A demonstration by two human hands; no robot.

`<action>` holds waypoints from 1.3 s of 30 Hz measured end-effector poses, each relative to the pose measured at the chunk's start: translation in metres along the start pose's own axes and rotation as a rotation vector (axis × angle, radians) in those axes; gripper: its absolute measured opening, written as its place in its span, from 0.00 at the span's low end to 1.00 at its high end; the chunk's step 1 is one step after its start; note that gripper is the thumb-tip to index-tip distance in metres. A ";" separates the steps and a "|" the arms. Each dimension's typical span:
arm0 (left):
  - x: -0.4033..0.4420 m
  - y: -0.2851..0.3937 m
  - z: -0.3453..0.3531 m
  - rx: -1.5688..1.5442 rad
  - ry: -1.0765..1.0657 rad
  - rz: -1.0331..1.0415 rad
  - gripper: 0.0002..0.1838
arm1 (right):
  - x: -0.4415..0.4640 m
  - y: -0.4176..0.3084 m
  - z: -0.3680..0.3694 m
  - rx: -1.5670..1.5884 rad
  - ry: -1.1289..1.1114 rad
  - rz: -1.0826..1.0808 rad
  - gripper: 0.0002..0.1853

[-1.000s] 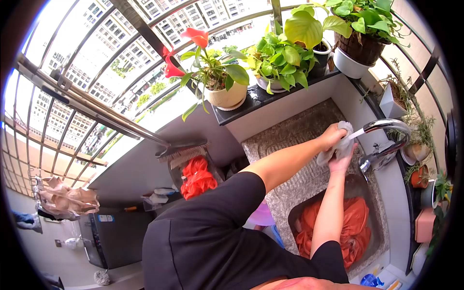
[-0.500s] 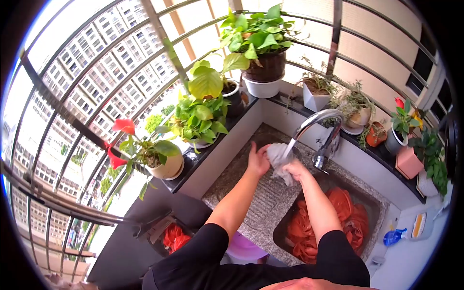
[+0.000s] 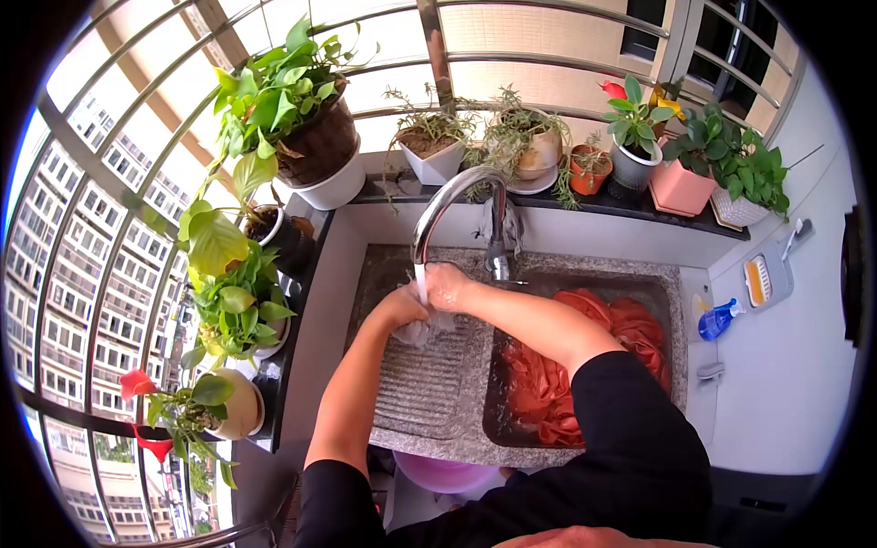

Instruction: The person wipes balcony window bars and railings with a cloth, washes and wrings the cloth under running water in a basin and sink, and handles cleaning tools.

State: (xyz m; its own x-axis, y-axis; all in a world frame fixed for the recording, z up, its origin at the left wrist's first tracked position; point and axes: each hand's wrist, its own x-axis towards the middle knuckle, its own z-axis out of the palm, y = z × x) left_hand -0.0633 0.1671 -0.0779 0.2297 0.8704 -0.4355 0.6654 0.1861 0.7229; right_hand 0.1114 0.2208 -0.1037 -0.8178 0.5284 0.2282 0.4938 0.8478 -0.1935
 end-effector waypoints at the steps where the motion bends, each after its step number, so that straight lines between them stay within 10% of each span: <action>1: -0.005 0.025 0.011 0.321 0.171 -0.050 0.14 | -0.003 -0.004 0.007 -0.007 -0.038 0.088 0.12; 5: 0.004 0.007 0.026 1.011 0.605 0.461 0.08 | -0.003 0.011 0.035 0.478 -0.319 0.509 0.14; 9: -0.013 -0.011 0.021 0.982 0.684 0.823 0.13 | -0.041 0.011 0.011 1.722 -0.681 0.711 0.33; 11: -0.018 -0.013 0.024 0.971 0.626 0.742 0.19 | -0.040 0.027 0.062 2.140 -0.600 0.424 0.28; 15: -0.029 -0.002 0.034 0.739 1.009 0.470 0.36 | -0.012 0.023 0.048 1.921 -0.432 0.351 0.22; 19: 0.010 -0.046 0.068 -0.177 1.384 -0.111 0.42 | 0.012 0.017 0.000 1.064 -0.215 0.153 0.20; 26: -0.015 -0.025 0.070 -1.887 -0.432 0.284 0.64 | 0.023 -0.011 -0.036 0.263 0.142 -0.518 0.25; 30: -0.018 -0.046 0.054 -1.997 -0.809 0.342 0.73 | 0.017 -0.022 -0.045 0.230 0.202 -0.571 0.33; 34: -0.026 -0.076 0.029 -1.879 -0.762 0.485 0.65 | 0.018 -0.028 -0.059 0.210 0.250 -0.551 0.32; 38: -0.037 -0.020 0.002 -0.815 -0.203 0.014 0.29 | 0.011 -0.009 -0.035 0.018 0.086 -0.413 0.16; 39: -0.029 -0.013 0.000 -0.443 -0.224 -0.038 0.28 | 0.006 -0.015 -0.022 0.380 0.009 -0.037 0.16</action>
State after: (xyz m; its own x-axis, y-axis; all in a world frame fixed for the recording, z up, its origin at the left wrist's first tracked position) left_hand -0.0786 0.1398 -0.0749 0.3904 0.7490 -0.5353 0.3215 0.4339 0.8416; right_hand 0.1061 0.2125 -0.0785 -0.8294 0.4998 0.2495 0.3182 0.7898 -0.5244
